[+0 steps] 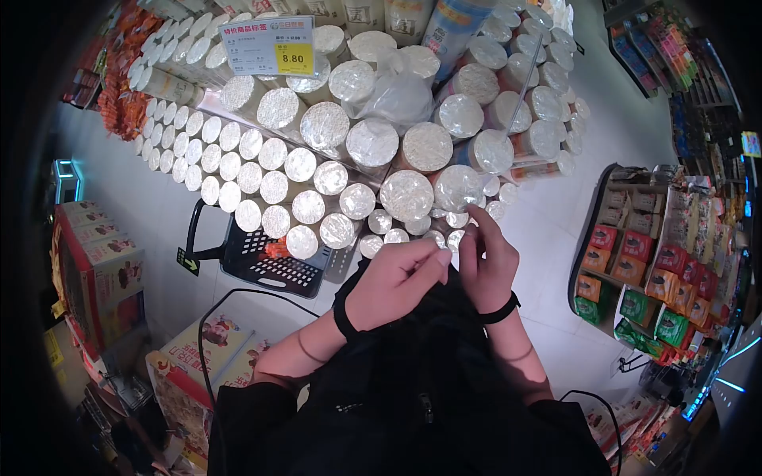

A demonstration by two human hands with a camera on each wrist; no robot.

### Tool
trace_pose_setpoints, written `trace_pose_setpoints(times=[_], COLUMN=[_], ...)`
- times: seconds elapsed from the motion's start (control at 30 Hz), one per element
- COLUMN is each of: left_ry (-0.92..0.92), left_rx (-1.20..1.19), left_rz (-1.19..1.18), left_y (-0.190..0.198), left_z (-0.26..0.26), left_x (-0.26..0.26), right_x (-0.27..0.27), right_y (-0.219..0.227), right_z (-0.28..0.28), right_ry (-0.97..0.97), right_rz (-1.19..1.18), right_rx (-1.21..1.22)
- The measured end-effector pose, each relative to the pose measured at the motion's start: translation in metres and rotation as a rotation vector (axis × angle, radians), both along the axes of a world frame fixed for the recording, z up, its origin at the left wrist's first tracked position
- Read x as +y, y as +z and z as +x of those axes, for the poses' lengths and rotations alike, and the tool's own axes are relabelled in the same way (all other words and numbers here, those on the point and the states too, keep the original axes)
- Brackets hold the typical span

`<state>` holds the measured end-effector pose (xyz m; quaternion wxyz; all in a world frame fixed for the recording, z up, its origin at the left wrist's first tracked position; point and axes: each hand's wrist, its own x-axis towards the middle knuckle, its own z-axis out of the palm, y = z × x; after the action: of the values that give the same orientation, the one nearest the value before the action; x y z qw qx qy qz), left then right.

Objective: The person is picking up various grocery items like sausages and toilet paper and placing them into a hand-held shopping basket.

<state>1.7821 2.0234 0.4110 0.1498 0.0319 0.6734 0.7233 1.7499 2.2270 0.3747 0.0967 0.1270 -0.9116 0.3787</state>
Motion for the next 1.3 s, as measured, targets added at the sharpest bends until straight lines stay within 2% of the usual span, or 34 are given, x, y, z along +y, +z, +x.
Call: trace_pose_setpoints(times=[0.03, 0.13, 0.23, 0.3, 0.47, 0.7, 1.1, 1.3], left_ry=[-0.088, 0.023, 0.089, 0.085, 0.177, 0.165, 0.165, 0.157], left_rx=[-0.057, -0.182, -0.445, -0.436, -0.473, -0.440, -0.450, -0.433], left_rz=[0.012, 0.164, 0.301, 0.321, 0.347, 0.338, 0.310, 0.332], left_y=[-0.005, -0.020, -0.027, -0.032, -0.034, -0.036, -0.035, -0.037], left_z=[-0.003, -0.011, -0.023, -0.026, -0.031, -0.034, -0.038, -0.038], left_x=[0.010, 0.037, 0.045, 0.047, 0.061, 0.064, 0.065, 0.063], right_x=[0.001, 0.007, 0.015, 0.020, 0.028, 0.031, 0.033, 0.030], right_y=[-0.001, -0.004, -0.004, -0.001, -0.006, -0.005, 0.006, -0.002], right_z=[0.000, -0.006, -0.012, -0.017, -0.021, -0.032, -0.037, -0.041], right_ry=[0.008, 0.047, 0.119, 0.189, 0.219, 0.285, 0.274, 0.274], right_rz=[-0.009, -0.031, -0.044, -0.047, -0.063, -0.146, -0.089, -0.183], right_rx=[-0.003, -0.006, -0.004, 0.025, -0.003, -0.001, 0.053, 0.048])
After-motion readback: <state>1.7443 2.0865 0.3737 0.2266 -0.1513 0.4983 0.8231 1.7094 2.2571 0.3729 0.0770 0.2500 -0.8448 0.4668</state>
